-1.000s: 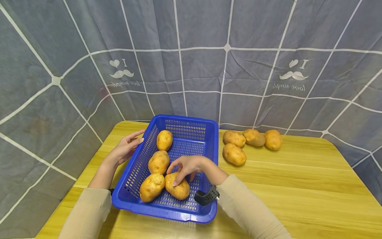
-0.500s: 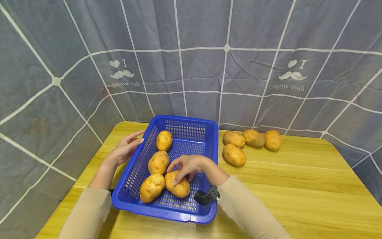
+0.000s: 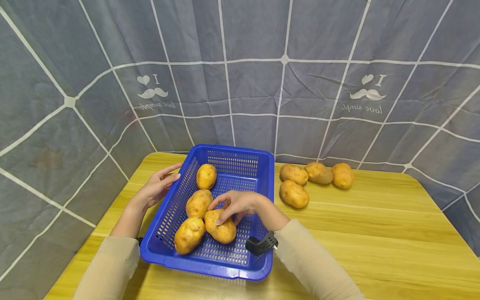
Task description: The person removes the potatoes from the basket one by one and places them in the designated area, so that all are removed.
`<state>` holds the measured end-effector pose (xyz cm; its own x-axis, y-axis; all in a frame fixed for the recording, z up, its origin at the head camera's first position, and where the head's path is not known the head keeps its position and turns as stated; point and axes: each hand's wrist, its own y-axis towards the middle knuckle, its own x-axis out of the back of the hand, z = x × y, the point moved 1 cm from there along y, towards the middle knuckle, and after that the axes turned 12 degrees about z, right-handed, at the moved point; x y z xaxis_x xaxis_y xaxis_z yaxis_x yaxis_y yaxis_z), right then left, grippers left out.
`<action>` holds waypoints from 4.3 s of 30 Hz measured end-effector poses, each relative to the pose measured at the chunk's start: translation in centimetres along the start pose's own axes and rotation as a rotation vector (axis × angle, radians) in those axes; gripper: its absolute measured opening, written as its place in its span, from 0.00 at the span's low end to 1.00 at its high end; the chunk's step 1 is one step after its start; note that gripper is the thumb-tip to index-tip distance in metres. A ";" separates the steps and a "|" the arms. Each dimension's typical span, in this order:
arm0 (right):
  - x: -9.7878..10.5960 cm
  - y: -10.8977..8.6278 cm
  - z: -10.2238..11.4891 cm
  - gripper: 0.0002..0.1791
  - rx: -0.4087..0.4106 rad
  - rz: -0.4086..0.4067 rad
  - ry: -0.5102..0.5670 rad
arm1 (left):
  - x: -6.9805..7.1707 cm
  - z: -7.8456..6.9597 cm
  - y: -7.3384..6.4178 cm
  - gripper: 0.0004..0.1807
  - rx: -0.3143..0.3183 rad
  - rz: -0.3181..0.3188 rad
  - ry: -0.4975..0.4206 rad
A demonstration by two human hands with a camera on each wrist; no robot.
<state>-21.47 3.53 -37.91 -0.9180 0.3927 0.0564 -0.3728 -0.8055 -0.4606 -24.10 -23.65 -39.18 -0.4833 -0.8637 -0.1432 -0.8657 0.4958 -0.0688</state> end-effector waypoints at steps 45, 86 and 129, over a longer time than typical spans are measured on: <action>1.7 -5.2 2.1 0.28 0.123 -0.047 0.009 | -0.1 -0.3 -0.2 0.32 0.027 -0.017 -0.001; 3.4 -10.9 1.7 0.31 0.153 -0.101 0.033 | -0.2 -0.8 -0.2 0.32 0.025 0.005 0.009; 6.2 -18.0 -3.3 0.33 0.184 -0.249 0.036 | -0.1 -0.7 0.1 0.31 0.023 -0.008 0.030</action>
<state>-20.01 21.94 -32.20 -0.7910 0.6011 0.1143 -0.6072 -0.7480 -0.2681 -24.23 -23.61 -38.46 -0.4804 -0.8698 -0.1129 -0.8665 0.4906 -0.0925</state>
